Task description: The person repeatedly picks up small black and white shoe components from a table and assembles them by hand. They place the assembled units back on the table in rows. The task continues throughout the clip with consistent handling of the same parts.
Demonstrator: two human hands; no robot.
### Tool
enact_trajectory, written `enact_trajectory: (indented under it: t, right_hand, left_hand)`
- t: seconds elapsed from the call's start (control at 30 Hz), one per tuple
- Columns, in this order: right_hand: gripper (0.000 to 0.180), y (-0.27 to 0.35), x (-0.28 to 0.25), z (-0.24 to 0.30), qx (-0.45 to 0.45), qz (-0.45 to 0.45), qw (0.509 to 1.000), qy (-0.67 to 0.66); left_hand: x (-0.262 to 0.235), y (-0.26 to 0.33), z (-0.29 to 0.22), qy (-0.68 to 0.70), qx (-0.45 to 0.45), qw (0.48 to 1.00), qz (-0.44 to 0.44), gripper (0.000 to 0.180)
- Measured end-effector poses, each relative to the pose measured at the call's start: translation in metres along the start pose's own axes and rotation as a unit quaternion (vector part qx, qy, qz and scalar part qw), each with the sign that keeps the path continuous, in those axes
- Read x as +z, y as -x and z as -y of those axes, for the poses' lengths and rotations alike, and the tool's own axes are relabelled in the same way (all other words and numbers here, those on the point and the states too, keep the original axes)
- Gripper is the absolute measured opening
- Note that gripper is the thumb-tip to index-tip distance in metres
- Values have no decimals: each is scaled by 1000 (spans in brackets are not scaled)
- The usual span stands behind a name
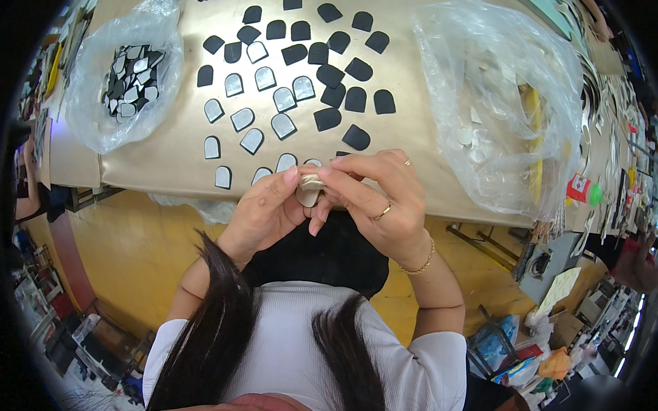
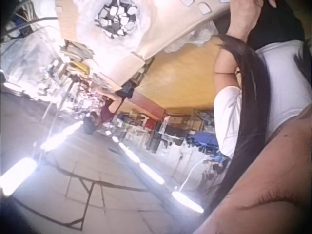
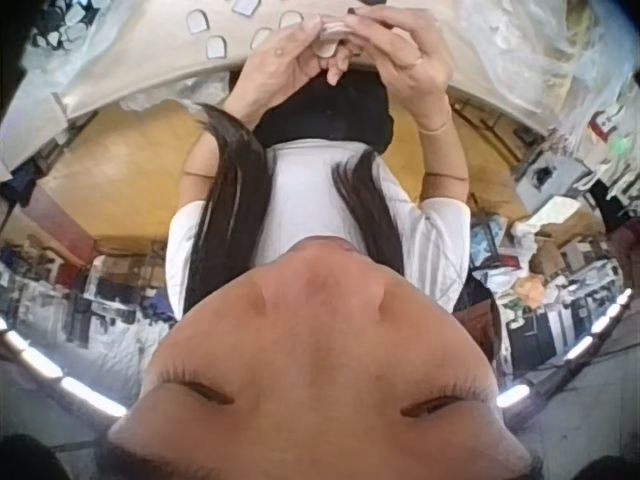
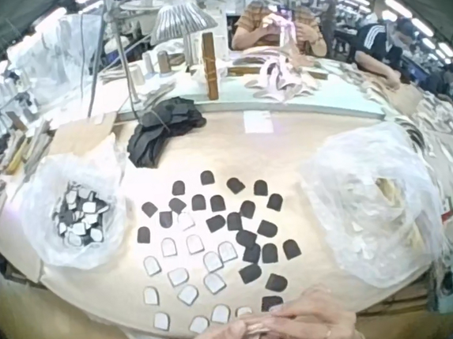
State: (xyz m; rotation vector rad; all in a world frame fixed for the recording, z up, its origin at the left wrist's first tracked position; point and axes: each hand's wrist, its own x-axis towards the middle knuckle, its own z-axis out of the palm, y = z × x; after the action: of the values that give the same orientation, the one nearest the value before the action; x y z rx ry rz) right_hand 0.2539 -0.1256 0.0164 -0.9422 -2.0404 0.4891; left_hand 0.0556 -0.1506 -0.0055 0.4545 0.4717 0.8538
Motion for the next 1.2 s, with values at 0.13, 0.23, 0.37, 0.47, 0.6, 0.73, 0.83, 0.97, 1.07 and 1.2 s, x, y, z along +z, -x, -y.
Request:
enact_trajectory:
  t: [0.13,0.23,0.37,0.47,0.6,0.73,0.83,0.97,1.07,1.2]
  right_hand:
    - [41,2,5,-4,8,-25,1000,-11]
    - [34,4,4,-4,23,-17,998,-61]
    - [32,7,-1,-2,-28,-12,999,-13]
    - [34,10,-5,0,-77,-18,996,50]
    - [34,13,-5,-5,-87,-23,994,54]
    - [27,15,-3,-11,-98,-3,995,27]
    - [24,17,-4,-11,-85,4,996,12]
    - [27,15,-8,-9,-47,-8,999,-17]
    - [29,15,-9,-8,-38,-12,999,-21]
    - [29,23,-15,-12,-10,-18,999,-36]
  left_hand:
    - [2,1,-5,-52,-28,998,-21,50]
    - [4,1,-6,-50,-45,997,-38,46]
    - [7,-2,-6,-19,-64,996,-59,44]
    - [8,-3,-8,-23,-73,995,-61,43]
    - [11,-2,-9,-115,-86,988,-54,42]
    - [9,-4,-7,-62,-84,992,-68,38]
    - [5,-3,-7,-22,-82,993,-80,31]
    - [-2,0,-11,-33,-78,994,-72,20]
    - [-3,2,-12,-72,-61,993,-74,18]
    - [-2,1,-13,-83,-55,990,-100,18]
